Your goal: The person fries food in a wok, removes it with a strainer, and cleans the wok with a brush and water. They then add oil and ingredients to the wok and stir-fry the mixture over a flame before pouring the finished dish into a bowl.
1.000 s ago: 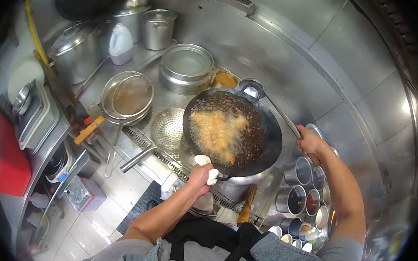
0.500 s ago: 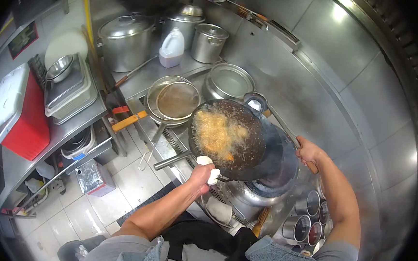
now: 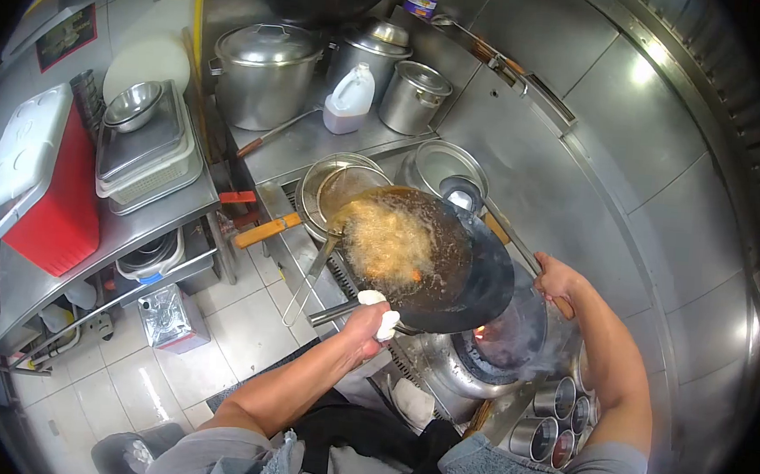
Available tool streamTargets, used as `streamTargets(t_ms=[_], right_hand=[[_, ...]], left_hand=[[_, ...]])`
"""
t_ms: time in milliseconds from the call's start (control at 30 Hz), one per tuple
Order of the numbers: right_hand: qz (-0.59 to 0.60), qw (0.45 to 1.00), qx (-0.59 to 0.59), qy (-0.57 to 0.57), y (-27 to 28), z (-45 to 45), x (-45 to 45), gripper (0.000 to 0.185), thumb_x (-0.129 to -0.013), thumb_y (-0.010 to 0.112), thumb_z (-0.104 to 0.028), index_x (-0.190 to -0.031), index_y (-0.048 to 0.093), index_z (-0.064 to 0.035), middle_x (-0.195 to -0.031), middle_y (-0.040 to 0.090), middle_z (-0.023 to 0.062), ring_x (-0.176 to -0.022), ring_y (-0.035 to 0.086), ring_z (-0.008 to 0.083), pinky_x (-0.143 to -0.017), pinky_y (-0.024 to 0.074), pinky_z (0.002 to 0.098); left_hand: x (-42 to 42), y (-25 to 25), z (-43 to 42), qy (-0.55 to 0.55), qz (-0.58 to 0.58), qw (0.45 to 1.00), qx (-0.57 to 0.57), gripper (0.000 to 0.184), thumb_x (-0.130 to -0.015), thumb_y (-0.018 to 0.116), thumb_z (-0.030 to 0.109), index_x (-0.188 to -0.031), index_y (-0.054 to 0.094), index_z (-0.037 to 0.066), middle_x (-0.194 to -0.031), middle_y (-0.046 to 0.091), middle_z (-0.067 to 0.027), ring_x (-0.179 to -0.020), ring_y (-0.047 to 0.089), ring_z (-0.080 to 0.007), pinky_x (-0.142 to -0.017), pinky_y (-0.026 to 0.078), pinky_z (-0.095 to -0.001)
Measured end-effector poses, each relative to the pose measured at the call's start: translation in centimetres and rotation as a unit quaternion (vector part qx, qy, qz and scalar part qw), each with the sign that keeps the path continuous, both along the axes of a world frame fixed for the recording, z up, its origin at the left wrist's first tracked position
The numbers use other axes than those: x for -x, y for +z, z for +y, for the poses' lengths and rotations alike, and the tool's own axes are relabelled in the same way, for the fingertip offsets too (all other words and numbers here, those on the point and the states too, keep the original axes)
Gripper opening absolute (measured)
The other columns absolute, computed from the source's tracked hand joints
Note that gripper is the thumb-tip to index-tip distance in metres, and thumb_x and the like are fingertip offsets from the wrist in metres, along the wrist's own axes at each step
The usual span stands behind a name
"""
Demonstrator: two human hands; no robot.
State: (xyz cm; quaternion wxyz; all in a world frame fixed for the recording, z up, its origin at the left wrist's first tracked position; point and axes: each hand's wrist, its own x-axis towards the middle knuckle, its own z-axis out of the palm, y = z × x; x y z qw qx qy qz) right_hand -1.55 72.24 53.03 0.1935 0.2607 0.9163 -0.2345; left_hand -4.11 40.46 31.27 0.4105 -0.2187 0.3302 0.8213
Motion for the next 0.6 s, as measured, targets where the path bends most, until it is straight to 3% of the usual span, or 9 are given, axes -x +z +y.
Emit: streamTargets(t_ms=[67,300,600], right_hand=[[-0.027,0.998,-0.034,0.034,0.5,-1.2,0.8,0.054,-0.079,0.049,0.008,-0.132,0.036,0.0023,-0.064,0.051,0.0092,-0.044,0.049,0.0172,-0.036,0.041,0.0327],[-0.034,0.999,-0.024,0.025,0.2,-1.8,2.2,0.052,-0.081,0.047,0.007,-0.131,0.037,0.0002,-0.067,0.052,0.0108,-0.044,0.049,0.0176,-0.036,0.0414,0.033],[-0.026,0.998,-0.057,0.03,0.4,-3.2,2.8,0.059,-0.08,0.045,0.009,-0.137,0.033,0.0007,-0.07,0.055,0.0123,-0.044,0.049,0.018,-0.037,0.0412,0.0335]], left_hand=[[0.4,-0.2,-0.5,-0.01,-0.002,1.0,-0.003,0.002,-0.09,0.052,0.014,-0.092,0.053,0.015,-0.068,0.053,-0.0002,-0.052,0.049,-0.0153,-0.042,0.032,-0.0332],[1.2,1.3,-2.6,-0.019,-0.008,1.0,-0.014,0.004,-0.092,0.052,0.014,-0.09,0.052,0.01,-0.07,0.054,-0.003,-0.05,0.05,-0.0174,-0.039,0.034,-0.0345],[2.0,0.2,-3.4,-0.02,-0.01,0.999,-0.026,0.007,-0.089,0.053,0.015,-0.096,0.053,0.016,-0.072,0.055,0.0,-0.055,0.052,-0.0151,-0.043,0.036,-0.0309]])
